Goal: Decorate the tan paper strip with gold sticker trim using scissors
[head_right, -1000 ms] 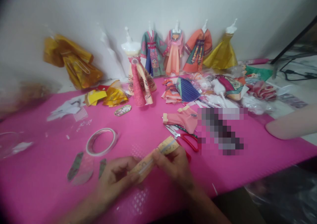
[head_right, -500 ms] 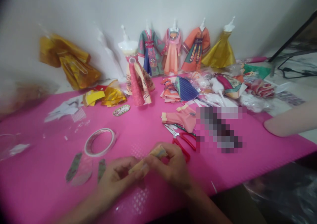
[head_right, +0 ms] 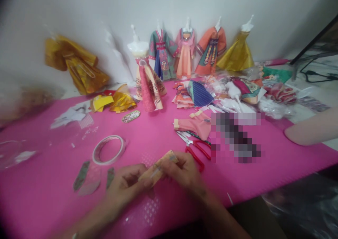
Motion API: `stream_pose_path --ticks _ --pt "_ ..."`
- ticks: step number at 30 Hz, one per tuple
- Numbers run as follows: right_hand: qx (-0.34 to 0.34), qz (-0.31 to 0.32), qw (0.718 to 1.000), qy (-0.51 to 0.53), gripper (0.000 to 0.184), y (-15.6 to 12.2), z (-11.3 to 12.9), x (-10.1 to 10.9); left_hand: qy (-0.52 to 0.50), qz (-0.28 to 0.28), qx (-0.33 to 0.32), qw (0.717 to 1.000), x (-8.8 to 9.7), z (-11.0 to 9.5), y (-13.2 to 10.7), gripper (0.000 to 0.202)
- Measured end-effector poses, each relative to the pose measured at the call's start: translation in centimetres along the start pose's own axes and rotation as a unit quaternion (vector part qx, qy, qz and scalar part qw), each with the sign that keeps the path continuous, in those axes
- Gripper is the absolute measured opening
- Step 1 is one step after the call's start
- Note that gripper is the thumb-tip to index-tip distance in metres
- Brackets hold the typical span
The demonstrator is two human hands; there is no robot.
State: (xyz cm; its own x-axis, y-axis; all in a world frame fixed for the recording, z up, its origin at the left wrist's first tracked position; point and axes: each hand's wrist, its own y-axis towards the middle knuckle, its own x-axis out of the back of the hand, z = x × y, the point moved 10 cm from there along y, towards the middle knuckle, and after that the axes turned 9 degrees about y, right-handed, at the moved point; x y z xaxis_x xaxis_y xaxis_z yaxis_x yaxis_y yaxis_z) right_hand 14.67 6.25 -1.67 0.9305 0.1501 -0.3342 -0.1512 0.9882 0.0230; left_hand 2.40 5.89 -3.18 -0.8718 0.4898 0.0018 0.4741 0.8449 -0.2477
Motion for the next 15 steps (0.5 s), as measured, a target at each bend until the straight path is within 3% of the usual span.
stream_pose_path --ticks 6,15 --pt "-0.044 0.038 0.998 0.016 0.023 0.1 -0.4 -1.2 -0.013 0.013 0.01 1.0 -0.3 -0.2 -0.1 0.035" --pt "-0.039 0.049 0.998 0.009 0.019 0.0 -0.9 -1.5 -0.022 0.009 0.032 0.999 -0.4 -0.9 0.0 0.042"
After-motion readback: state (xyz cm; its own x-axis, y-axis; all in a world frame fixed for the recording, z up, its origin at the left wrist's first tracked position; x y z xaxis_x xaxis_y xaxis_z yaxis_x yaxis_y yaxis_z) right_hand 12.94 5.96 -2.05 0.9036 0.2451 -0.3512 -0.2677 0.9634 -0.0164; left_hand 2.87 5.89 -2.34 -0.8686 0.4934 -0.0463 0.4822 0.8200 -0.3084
